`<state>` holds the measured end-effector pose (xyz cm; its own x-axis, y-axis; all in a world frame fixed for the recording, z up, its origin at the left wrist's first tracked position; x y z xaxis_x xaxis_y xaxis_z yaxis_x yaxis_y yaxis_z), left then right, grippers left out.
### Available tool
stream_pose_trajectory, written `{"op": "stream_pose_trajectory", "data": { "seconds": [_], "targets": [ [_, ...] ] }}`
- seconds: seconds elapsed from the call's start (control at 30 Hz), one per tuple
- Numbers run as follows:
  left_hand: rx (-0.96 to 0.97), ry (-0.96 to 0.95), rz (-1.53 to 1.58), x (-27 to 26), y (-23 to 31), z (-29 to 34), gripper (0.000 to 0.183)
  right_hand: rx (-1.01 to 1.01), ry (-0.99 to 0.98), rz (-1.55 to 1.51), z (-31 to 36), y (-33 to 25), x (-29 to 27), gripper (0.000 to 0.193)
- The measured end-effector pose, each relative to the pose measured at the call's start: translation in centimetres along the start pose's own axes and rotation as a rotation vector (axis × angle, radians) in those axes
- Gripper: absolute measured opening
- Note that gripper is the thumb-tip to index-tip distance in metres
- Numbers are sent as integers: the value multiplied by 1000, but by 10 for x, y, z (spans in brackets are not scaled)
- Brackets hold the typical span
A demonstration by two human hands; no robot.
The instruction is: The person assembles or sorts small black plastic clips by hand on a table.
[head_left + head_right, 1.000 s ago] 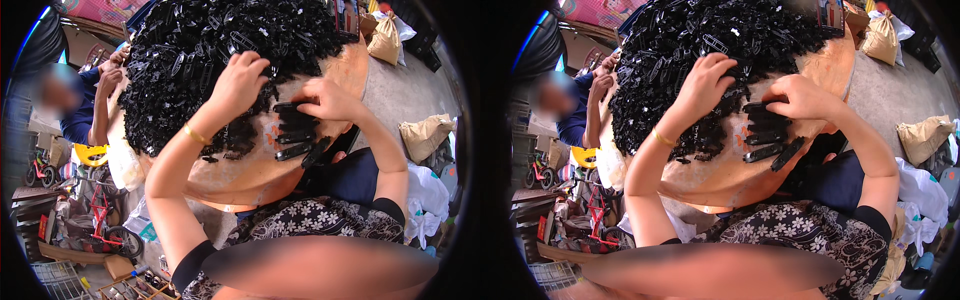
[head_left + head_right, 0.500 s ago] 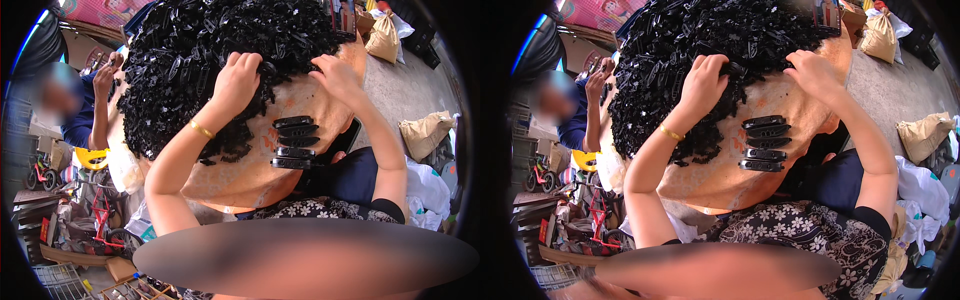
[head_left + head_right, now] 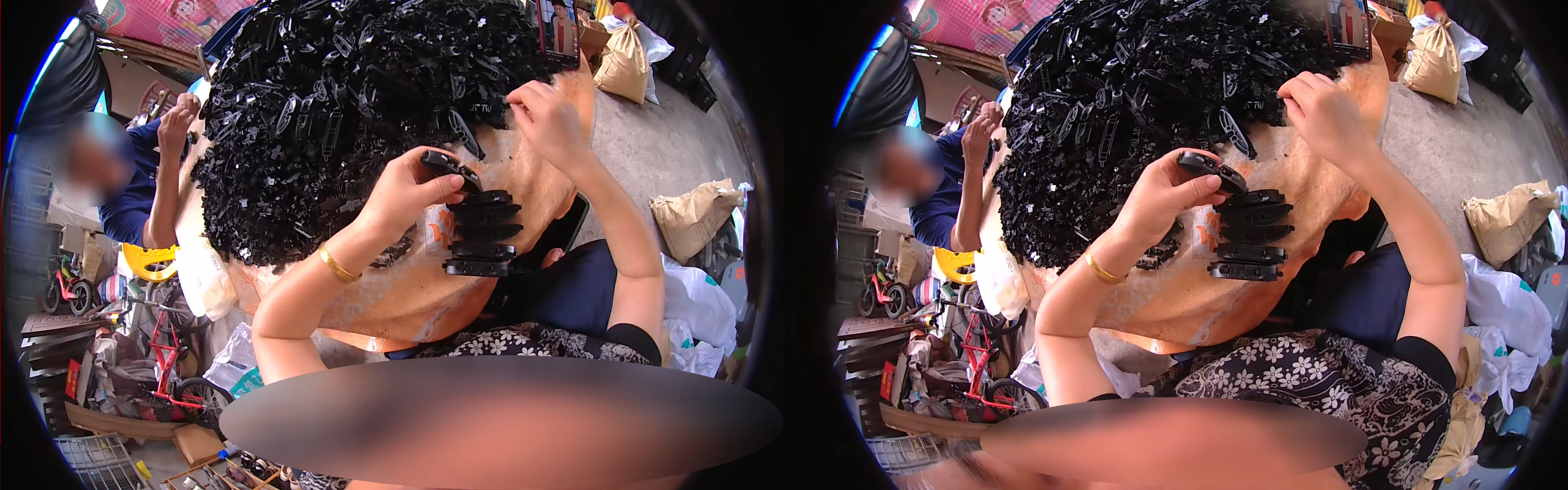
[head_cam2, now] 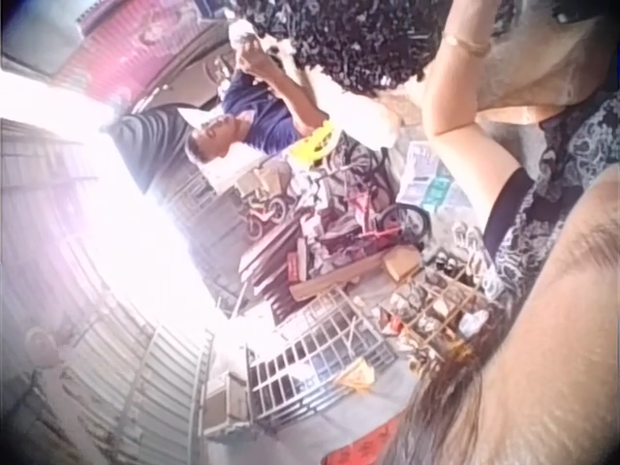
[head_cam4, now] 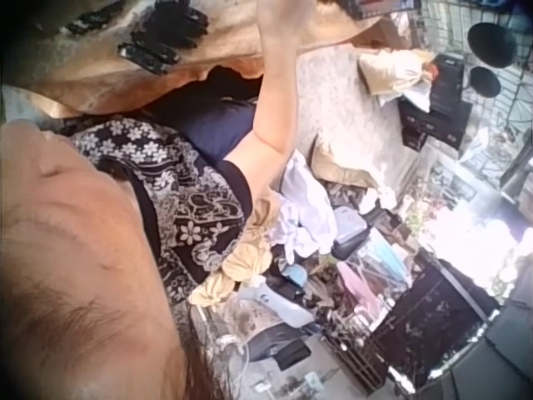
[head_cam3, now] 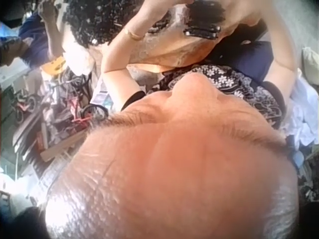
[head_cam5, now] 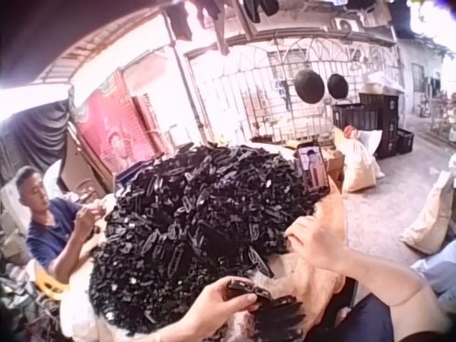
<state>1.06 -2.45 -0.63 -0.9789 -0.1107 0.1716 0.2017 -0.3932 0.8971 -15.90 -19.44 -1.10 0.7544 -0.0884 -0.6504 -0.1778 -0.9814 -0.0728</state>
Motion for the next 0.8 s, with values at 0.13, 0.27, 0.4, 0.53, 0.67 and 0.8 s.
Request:
{"op": "stream_pose_trajectory", "data": {
  "seconds": [0.13, 0.27, 0.4, 0.53, 0.67, 0.8],
  "targets": [
    [-26, -49, 147, 0, -4, 0, 28, -17, 105, -198, -8, -29, -10, 5],
    [-46, -33, 210, 2, -6, 0, 29, 89, 36, -682, -9, -58, -11, 8],
    [-43, -26, 215, 3, -6, 1, 31, -31, 25, -693, -9, -69, -6, 11],
    [-53, -31, 198, 3, -4, 3, 32, -225, 39, -528, -11, -73, -9, 14],
    [-76, -24, 142, 0, -4, 4, 33, -291, 41, -413, -11, -80, -13, 14],
    [92, -41, 103, 3, -4, 3, 35, -77, 62, -656, -7, -78, -10, 12]
  ]
}}
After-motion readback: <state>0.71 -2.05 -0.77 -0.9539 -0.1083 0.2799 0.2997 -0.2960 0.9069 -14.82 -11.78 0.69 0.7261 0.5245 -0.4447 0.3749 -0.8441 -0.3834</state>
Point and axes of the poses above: each hand's wrist, its own z-axis away from the middle knuckle, its own x-axis out of the palm, y = z × x, the point moved 2 cm from there along -z, towards the middle knuckle, and after that the axes turned 14 degrees about -x, right-handed, at the moved point
